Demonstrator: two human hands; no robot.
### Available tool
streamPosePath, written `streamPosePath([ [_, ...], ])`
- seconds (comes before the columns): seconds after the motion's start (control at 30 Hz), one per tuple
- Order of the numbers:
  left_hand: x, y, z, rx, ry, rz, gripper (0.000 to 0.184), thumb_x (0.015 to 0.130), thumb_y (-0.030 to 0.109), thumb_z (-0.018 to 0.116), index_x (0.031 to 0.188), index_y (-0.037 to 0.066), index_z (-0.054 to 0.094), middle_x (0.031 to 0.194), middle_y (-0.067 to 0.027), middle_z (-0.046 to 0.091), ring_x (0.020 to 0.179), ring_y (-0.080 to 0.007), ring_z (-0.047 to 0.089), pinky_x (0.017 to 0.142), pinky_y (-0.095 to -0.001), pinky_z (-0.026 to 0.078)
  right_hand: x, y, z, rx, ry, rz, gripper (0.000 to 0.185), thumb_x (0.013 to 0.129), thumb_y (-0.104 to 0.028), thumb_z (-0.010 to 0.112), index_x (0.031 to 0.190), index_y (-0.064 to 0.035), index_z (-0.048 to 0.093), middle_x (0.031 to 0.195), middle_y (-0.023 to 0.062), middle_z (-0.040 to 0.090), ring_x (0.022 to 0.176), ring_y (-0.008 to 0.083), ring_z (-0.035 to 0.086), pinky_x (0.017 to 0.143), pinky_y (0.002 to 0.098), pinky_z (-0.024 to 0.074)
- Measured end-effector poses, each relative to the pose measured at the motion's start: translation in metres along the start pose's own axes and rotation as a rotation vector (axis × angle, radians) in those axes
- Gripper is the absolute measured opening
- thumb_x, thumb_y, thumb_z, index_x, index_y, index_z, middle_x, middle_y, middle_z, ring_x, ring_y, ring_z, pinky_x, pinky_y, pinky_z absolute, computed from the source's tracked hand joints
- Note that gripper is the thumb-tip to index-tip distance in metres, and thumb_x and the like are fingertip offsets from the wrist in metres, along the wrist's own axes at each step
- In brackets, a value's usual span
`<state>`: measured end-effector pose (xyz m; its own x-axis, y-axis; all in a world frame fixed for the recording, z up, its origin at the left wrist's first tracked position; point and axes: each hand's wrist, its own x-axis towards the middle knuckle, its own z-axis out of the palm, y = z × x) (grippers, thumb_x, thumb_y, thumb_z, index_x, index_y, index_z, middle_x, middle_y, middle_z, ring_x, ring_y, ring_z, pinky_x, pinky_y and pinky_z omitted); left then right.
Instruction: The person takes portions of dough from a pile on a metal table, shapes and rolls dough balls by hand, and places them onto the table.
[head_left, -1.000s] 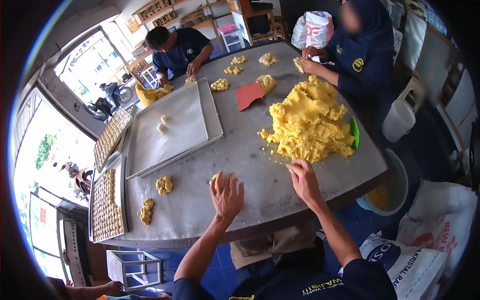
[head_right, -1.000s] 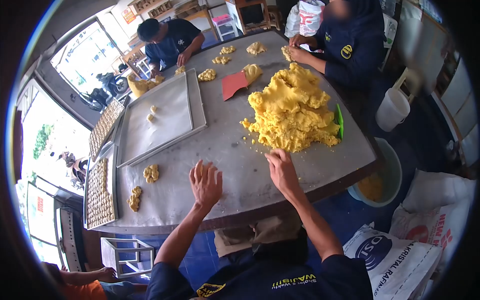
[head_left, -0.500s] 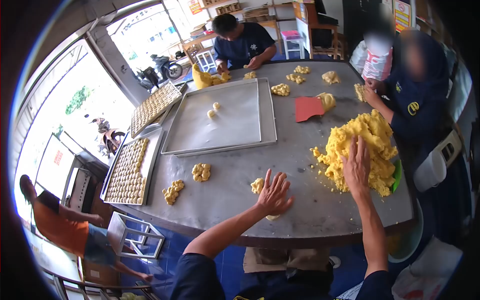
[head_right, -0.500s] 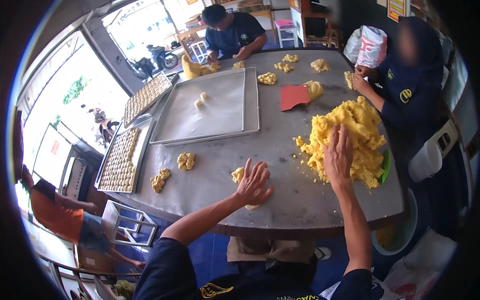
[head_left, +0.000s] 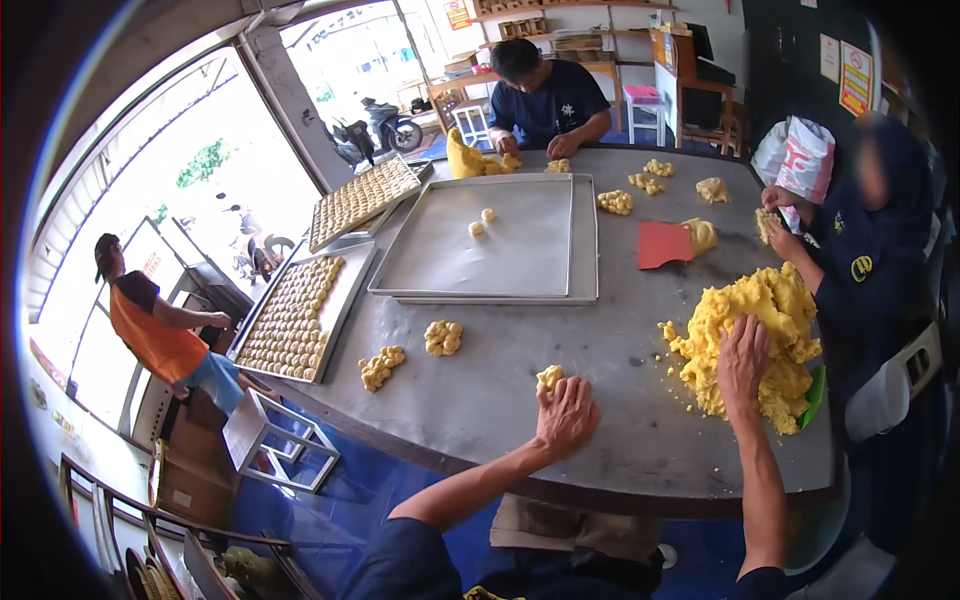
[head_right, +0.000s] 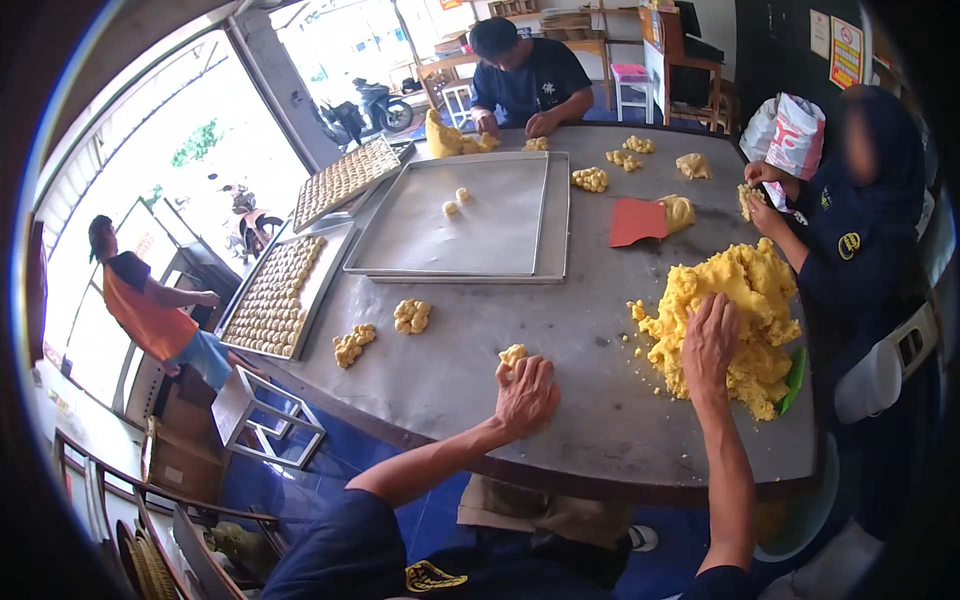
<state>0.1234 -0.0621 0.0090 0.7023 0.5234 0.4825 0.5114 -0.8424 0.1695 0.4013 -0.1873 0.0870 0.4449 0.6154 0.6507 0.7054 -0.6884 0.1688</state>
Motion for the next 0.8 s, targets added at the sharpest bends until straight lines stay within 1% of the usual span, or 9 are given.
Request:
streamPosePath([
  [0.17,-0.048,0.010,-0.018,0.190,-0.094,0.074,0.028,0.089,0.024,0.061,0.111,0.007,0.061,0.107,-0.0087,0.058,0.109,-0.0251,0.053,0.095,-0.0516,0.031,0.004,-0.003,-0.006,-0.001,0.025,0.007,0.023,0.092,-0.020,0.062,0.102,-0.0015,0.055,0.103,0.0134,0.055,0.100,0.0270,0.054,0.092,0.0401,0.0447],
  [0.27,-0.058,0.010,-0.024,-0.019,-0.179,-0.038,0.023,0.089,0.020,0.061,0.109,0.010,0.061,0.104,-0.0083,0.057,0.108,-0.0265,0.052,0.093,-0.0493,0.032,0.006,-0.004,-0.004,0.003,0.029,0.016,0.020,0.090,-0.019,0.062,0.099,-0.0041,0.054,0.099,0.0121,0.055,0.098,0.0267,0.054,0.089,0.0397,0.0442],
  [0.37,-0.048,0.014,-0.030,-0.151,-0.188,-0.375,0.018,0.090,0.019,0.060,0.106,0.011,0.061,0.102,-0.0085,0.057,0.107,-0.0277,0.052,0.091,-0.0469,0.033,0.003,-0.004,-0.009,-0.009,0.027,0.001,0.020,0.091,-0.021,0.060,0.101,-0.0051,0.052,0.098,0.0115,0.056,0.098,0.0265,0.054,0.088,0.0392,0.0434],
  [0.47,-0.059,0.008,-0.004,-0.209,-0.043,-0.329,0.017,0.090,0.019,0.059,0.106,0.012,0.060,0.104,-0.0093,0.058,0.108,-0.0279,0.050,0.090,-0.0450,0.032,-0.007,-0.003,-0.007,-0.054,0.070,-0.021,0.021,0.093,-0.023,0.060,0.100,-0.0056,0.052,0.097,0.0109,0.055,0.097,0.0262,0.053,0.089,0.0394,0.0433],
  [0.5,-0.062,0.010,-0.004,-0.278,0.069,-0.288,0.015,0.091,0.013,0.058,0.105,0.007,0.061,0.100,-0.0113,0.061,0.106,-0.0312,0.053,0.091,-0.0457,0.037,-0.014,-0.001,-0.002,-0.047,-0.009,-0.002,0.026,0.094,-0.025,0.061,0.107,-0.0045,0.052,0.104,0.0120,0.055,0.102,0.0279,0.053,0.092,0.0404,0.0429],
  [0.6,-0.060,0.006,-0.018,-0.682,0.054,-0.360,0.017,0.093,0.013,0.061,0.104,0.002,0.064,0.099,-0.0146,0.067,0.101,-0.0325,0.060,0.089,-0.0415,0.046,-0.027,-0.003,-0.009,-0.005,0.081,-0.025,0.034,0.093,-0.026,0.063,0.116,-0.0032,0.052,0.116,0.0140,0.054,0.111,0.0306,0.052,0.099,0.0414,0.0415],
  [0.63,-0.062,0.008,-0.025,-0.771,0.047,-0.461,0.017,0.093,0.013,0.062,0.106,0.002,0.065,0.099,-0.0147,0.068,0.099,-0.0310,0.063,0.087,-0.0394,0.049,-0.032,-0.002,-0.010,0.043,-0.010,0.004,0.044,0.093,-0.026,0.064,0.126,-0.0011,0.049,0.128,0.0164,0.051,0.122,0.0330,0.048,0.105,0.0435,0.0392],
  [0.7,-0.057,0.007,-0.035,-0.943,0.039,-0.654,0.019,0.094,0.013,0.064,0.109,0.002,0.068,0.098,-0.0150,0.071,0.094,-0.0280,0.069,0.082,-0.0353,0.054,-0.036,-0.003,-0.019,0.111,0.006,-0.001,0.046,0.094,-0.025,0.063,0.130,0.0005,0.047,0.132,0.0177,0.049,0.125,0.0340,0.046,0.107,0.0455,0.0379],
  [0.8,-0.059,0.001,-0.031,-0.920,0.132,-0.575,0.021,0.096,0.017,0.064,0.110,0.003,0.070,0.093,-0.0151,0.070,0.083,-0.0273,0.070,0.075,-0.0332,0.054,-0.045,-0.004,-0.035,0.171,-0.006,-0.014,0.051,0.094,-0.019,0.062,0.136,0.0024,0.044,0.136,0.0190,0.047,0.128,0.0358,0.044,0.108,0.0476,0.0370],
])
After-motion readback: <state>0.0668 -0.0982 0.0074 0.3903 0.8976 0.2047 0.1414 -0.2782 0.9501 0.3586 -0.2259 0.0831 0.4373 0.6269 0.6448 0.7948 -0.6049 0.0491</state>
